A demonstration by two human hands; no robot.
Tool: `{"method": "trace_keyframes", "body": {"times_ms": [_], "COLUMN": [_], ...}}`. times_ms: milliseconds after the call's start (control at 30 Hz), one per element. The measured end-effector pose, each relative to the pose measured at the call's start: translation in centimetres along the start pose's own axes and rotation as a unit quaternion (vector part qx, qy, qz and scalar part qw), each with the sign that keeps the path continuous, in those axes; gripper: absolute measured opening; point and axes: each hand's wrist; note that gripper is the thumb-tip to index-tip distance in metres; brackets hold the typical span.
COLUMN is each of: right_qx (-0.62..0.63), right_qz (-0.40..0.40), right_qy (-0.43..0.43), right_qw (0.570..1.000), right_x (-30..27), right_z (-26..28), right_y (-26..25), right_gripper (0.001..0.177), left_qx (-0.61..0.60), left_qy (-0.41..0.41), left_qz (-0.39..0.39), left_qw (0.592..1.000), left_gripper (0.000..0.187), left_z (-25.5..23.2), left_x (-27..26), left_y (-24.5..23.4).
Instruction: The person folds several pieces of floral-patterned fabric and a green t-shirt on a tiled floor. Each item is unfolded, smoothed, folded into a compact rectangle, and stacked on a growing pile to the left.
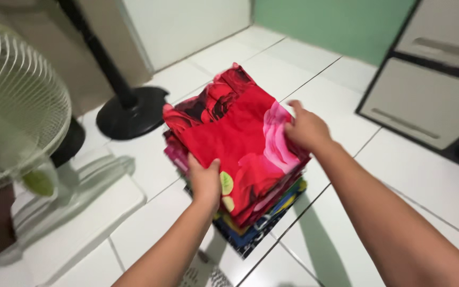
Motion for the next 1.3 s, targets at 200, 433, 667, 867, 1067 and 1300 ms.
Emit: {"method": "trace_keyframes", "body": {"times_ms": [200,433,667,867,1067,1300], "right_qx": [0.030,0.082,0.158,0.181,0.091,-0.086], "right_qz": [0.037,-0.120,-0.182,-0.179,-0.215,-0.170], "right_qy": [0.046,-0.008,-0.063,-0.006,0.013,0.159], "right_qw": [0.998,0.989,0.968,0.967,0.972,0.969], "right_x": [-1.4,-4.3,-7.9,-14.0,-21.8,-35.9], "right_z": [-4.4,-6.0,-7.3,-11.6,-21.4,-34.4], "right_y": [5.8,6.5,4.1,-2.2,-12.0,-27.4], "right_gripper": [0.050,0.050,0.052,0.052,0.055,0.060], "left_qx": [-0.014,0.225,0.217,0.130,0.120,0.116], "left_qy": [-0.144,0.035,0.243,0.295,0.267,0.245], "left_qz": [-0.014,-0.130,0.052,0.264,0.349,0.501], "left_qw": [0.989,0.965,0.944,0.909,0.890,0.822], "left_gripper": [0.059,0.100,0.078,0.070,0.069,0.067], "left_z": [5.4,3.1,1.0,2.6,1.2,0.2], "left_x": [2.4,0.0,-4.7,-12.7,-24.5,-41.3], "left_y": [-0.7,0.8,3.9,9.5,16.4,20.6]}}
Point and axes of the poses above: each hand's wrist, its own x-axis towards the middle knuckle, its own y-axis out of the palm, z = x × y, and after that the axes turned 13 degrees about -z, right-handed
